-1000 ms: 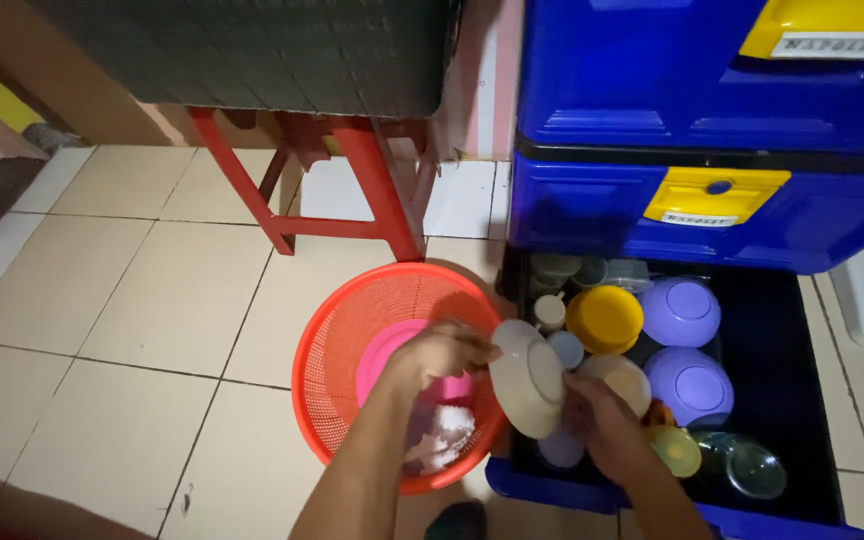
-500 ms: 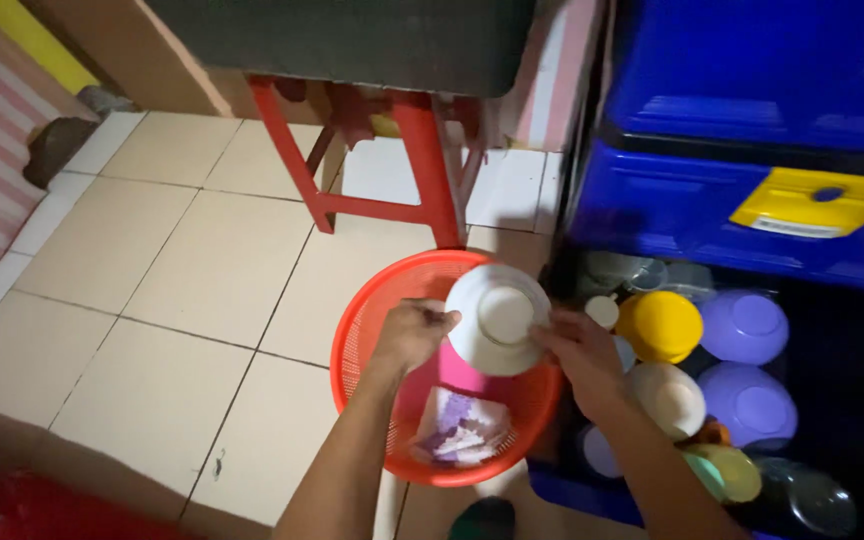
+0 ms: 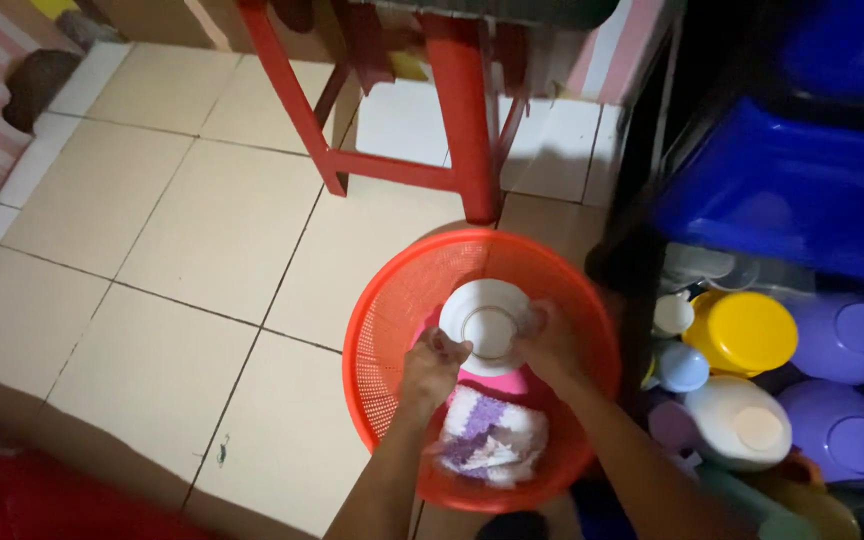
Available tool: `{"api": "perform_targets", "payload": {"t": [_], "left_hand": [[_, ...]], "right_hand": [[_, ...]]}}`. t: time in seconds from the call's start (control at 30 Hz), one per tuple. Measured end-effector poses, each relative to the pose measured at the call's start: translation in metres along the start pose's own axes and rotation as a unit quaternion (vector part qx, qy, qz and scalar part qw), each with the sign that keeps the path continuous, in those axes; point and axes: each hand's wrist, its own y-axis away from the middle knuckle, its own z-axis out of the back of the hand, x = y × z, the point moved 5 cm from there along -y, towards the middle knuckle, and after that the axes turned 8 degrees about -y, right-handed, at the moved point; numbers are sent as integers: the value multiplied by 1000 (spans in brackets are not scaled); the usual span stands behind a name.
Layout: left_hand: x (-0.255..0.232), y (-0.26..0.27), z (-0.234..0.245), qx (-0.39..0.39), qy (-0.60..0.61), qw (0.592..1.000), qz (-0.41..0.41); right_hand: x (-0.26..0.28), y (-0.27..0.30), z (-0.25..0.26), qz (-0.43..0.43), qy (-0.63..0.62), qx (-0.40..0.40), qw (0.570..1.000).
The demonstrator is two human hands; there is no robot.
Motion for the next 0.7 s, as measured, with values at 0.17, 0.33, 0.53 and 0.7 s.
{"api": "perform_targets", "payload": {"t": [0.17,0.33,0.53,0.7], "left_hand": [[114,-51,-56,43,66,996,-42],[60,7,-7,58,-81,987,128],[98,0,-25,48,-26,998,33],[86,2,-22,20,-144,987,74]], "right_hand": [[-41,-3,-22,-53,2,17,998],[-72,1,-41,-43,32,40,998],[-95,3,-58,-34,109,48,992],[-99,1,-60,-80,55,44,994]]}}
